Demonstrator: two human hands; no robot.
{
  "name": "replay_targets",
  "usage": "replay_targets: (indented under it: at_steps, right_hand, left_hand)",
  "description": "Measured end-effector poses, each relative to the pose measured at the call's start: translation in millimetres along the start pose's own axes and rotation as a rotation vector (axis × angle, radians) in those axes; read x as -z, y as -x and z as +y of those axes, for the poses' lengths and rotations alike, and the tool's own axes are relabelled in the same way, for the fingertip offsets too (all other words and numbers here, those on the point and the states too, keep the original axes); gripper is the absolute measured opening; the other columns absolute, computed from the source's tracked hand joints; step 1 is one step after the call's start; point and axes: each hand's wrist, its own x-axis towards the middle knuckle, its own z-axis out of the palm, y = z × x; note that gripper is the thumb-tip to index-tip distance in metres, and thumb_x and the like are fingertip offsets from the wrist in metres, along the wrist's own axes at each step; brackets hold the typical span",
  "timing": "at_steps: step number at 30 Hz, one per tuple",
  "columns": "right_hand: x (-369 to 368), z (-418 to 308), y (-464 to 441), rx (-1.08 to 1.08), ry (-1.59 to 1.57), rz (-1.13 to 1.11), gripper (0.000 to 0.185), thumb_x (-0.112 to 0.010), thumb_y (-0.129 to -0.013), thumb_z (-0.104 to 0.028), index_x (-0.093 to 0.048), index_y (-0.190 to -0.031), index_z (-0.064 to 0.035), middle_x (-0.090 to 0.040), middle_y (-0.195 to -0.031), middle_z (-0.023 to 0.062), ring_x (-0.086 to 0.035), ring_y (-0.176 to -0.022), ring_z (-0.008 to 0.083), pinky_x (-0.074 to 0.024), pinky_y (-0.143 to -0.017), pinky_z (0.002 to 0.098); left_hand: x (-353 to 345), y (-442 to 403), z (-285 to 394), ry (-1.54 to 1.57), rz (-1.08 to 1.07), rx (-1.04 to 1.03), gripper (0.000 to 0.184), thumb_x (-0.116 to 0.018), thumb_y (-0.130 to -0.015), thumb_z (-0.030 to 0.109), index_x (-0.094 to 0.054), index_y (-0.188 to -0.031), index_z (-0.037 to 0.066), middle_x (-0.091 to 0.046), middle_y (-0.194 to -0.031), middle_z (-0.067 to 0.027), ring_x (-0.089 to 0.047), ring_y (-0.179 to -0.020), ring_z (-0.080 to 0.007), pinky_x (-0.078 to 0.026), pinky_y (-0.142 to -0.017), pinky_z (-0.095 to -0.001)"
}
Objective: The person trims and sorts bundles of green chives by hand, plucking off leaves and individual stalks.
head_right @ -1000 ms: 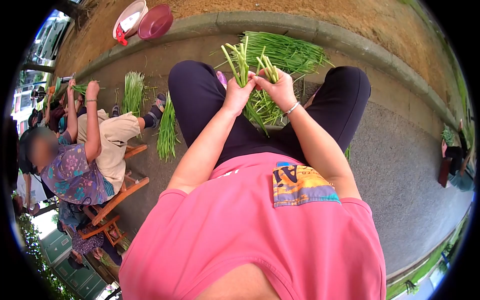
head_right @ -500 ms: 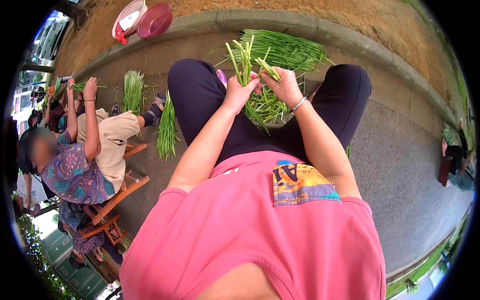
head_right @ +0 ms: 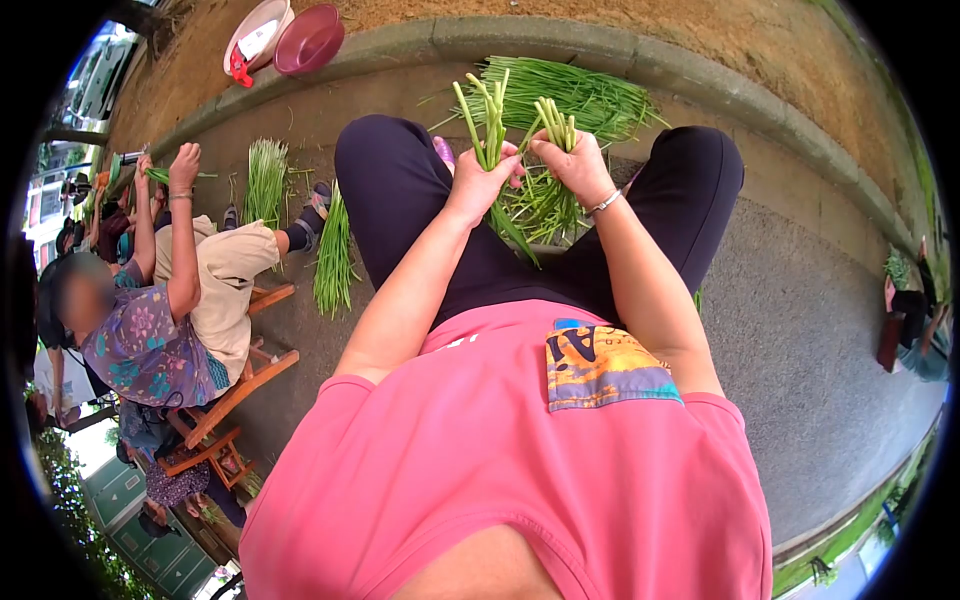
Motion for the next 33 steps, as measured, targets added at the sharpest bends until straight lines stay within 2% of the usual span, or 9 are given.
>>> replay_targets:
  at_steps: [2,5,8,14,26,29,33]
  right_hand:
    - [0,-1,0,-0.103,-0.212,-0.034,0.012,-0.059,-0.077,-0.012,-0.060,-0.080,-0.0002,-0.049,-0.056,-0.0016,-0.043,-0.047,0.0051,-0.0358,-0.043,0.0214]
    - [0,-3,-1,-0.122,-0.369,-0.050,0.012,-0.058,-0.077,-0.011,-0.059,-0.080,0.0005,-0.045,-0.053,-0.0023,-0.039,-0.043,0.0057,-0.0338,-0.041,0.0216]
    - [1,-1,-2,-0.177,-0.460,-0.087,0.012,-0.053,-0.080,-0.010,-0.054,-0.086,-0.0003,-0.038,-0.052,-0.0038,-0.033,-0.042,0.0062,-0.0310,-0.043,0.0224]
    - [8,-2,-3,-0.207,-0.720,-0.104,0.009,-0.052,-0.080,-0.009,-0.054,-0.084,-0.0010,-0.037,-0.051,-0.0032,-0.031,-0.041,0.0070,-0.0299,-0.044,0.0240]
    - [23,-4,-7,-0.183,-0.710,-0.044,0.009,-0.052,-0.082,-0.011,-0.051,-0.083,-0.0018,-0.035,-0.051,-0.0036,-0.029,-0.041,0.0068,-0.0282,-0.045,0.0228]
    - [26,-3,-7,-0.187,-0.741,0.002,0.008,-0.053,-0.080,-0.009,-0.053,-0.083,-0.0014,-0.036,-0.052,-0.0034,-0.030,-0.041,0.0068,-0.0298,-0.044,0.0233]
    - [30,3,-8,-0.170,-0.663,0.008,0.009,-0.055,-0.080,-0.010,-0.054,-0.083,-0.0023,-0.037,-0.052,-0.0031,-0.031,-0.041,0.0071,-0.0309,-0.045,0.0241]
  left_hand:
    - [0,0,0,-0.002,-0.001,0.004,0.009,-0.056,-0.080,0.003,-0.057,-0.088,0.000,-0.060,-0.069,-0.0063,-0.057,-0.057,-0.0114,-0.045,-0.054,-0.0225]
    - [1,-1,0,-0.003,-0.002,0.000,0.009,-0.056,-0.080,0.002,-0.057,-0.089,0.000,-0.060,-0.070,-0.0063,-0.056,-0.057,-0.0113,-0.044,-0.054,-0.0224]
    - [1,-1,-2,0.007,-0.005,0.002,0.011,-0.056,-0.080,0.002,-0.057,-0.091,-0.001,-0.060,-0.070,-0.0062,-0.056,-0.056,-0.0111,-0.044,-0.054,-0.0224]
    - [2,0,-1,-0.044,-0.009,0.006,0.016,-0.056,-0.080,0.001,-0.058,-0.095,-0.002,-0.060,-0.070,-0.0065,-0.055,-0.056,-0.0103,-0.045,-0.052,-0.0212]
    - [7,-4,-6,0.029,0.104,0.039,0.015,-0.052,-0.082,0.002,-0.057,-0.095,-0.003,-0.059,-0.071,-0.0069,-0.055,-0.055,-0.0106,-0.046,-0.052,-0.0219]
    - [11,-6,-5,0.100,0.207,0.048,0.015,-0.051,-0.084,0.004,-0.058,-0.096,-0.001,-0.059,-0.070,-0.0060,-0.053,-0.054,-0.0105,-0.045,-0.051,-0.0209]
    - [17,-7,-4,0.216,0.220,0.035,0.014,-0.052,-0.084,0.005,-0.059,-0.095,-0.001,-0.059,-0.071,-0.0057,-0.053,-0.056,-0.0104,-0.045,-0.053,-0.0212]
